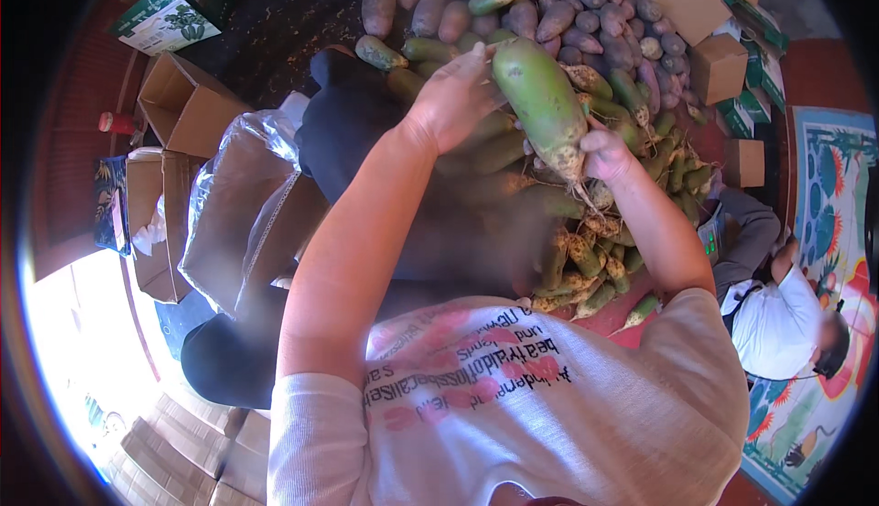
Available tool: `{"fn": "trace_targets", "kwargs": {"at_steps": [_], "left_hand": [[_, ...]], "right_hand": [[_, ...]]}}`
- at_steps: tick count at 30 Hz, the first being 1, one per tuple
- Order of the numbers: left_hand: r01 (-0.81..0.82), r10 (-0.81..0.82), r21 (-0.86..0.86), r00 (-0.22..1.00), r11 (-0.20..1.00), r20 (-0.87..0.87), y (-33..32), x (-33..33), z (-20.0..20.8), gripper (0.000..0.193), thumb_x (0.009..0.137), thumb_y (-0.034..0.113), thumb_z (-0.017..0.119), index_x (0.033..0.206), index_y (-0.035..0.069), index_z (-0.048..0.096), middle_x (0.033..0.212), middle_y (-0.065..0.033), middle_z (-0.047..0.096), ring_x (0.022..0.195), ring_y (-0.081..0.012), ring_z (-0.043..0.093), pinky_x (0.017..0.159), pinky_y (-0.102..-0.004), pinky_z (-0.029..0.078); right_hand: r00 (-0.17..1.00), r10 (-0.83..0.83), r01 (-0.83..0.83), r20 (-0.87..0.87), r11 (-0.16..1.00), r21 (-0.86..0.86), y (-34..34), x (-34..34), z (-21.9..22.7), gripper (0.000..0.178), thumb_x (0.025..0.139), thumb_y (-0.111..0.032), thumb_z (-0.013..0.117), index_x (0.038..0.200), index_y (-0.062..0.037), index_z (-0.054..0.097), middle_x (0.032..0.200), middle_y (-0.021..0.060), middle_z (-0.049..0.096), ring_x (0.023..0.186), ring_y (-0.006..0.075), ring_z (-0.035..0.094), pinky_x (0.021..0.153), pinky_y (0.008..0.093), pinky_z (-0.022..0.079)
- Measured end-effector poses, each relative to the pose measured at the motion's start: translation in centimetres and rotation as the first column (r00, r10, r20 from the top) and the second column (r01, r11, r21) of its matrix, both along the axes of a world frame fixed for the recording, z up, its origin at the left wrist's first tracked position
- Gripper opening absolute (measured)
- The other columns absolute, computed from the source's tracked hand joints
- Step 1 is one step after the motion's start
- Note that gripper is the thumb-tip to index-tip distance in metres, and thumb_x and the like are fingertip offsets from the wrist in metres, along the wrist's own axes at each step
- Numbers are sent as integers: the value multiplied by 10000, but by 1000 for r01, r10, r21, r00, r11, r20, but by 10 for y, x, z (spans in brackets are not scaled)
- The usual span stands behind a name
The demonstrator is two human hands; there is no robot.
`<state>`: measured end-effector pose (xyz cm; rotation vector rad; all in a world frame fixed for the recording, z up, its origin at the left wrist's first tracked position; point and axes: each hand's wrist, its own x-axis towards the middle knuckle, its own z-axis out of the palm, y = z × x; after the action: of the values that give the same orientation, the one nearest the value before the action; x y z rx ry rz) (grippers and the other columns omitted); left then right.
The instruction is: Sort and pack large green vegetables into plastic-lined cardboard boxes and weigh them.
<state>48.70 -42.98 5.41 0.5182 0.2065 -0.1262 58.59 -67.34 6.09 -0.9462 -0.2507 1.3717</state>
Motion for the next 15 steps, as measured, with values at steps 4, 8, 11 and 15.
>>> {"fn": "trace_targets", "kwargs": {"at_steps": [4,8,11,15], "left_hand": [[-39,21,152,993,988,115,-3,-4,6,460,967,312,665,1377,134,555,1316,-10,596,1232,-146,531,1077,-359,409],[-66,63,205,998,977,24,4,-11,10,412,972,322,655,1330,124,604,1269,-14,629,1185,-151,571,1053,-368,436],[-69,75,174,997,982,-31,11,-13,3,382,979,336,643,1287,111,642,1212,-14,660,1131,-152,610,1006,-373,478],[-92,99,262,995,961,-14,13,-16,5,442,962,375,661,1302,94,630,1222,-45,662,1102,-153,631,967,-358,512]], "right_hand": [[982,2,8,191,999,-49,1,-7,13,1098,642,-186,763,1562,-65,174,1415,218,498,1264,381,553,1099,485,426],[951,15,53,308,976,-213,20,-23,30,1092,651,-193,766,1559,-64,174,1409,216,503,1268,377,549,1096,474,427],[871,-65,209,486,946,-248,25,-31,25,1010,698,-272,748,1538,-42,236,1389,224,511,1213,366,576,1023,469,488],[999,-36,32,-40,996,-86,22,-21,17,768,781,-363,674,1402,24,441,1252,240,593,1011,345,651,803,444,588]]}}
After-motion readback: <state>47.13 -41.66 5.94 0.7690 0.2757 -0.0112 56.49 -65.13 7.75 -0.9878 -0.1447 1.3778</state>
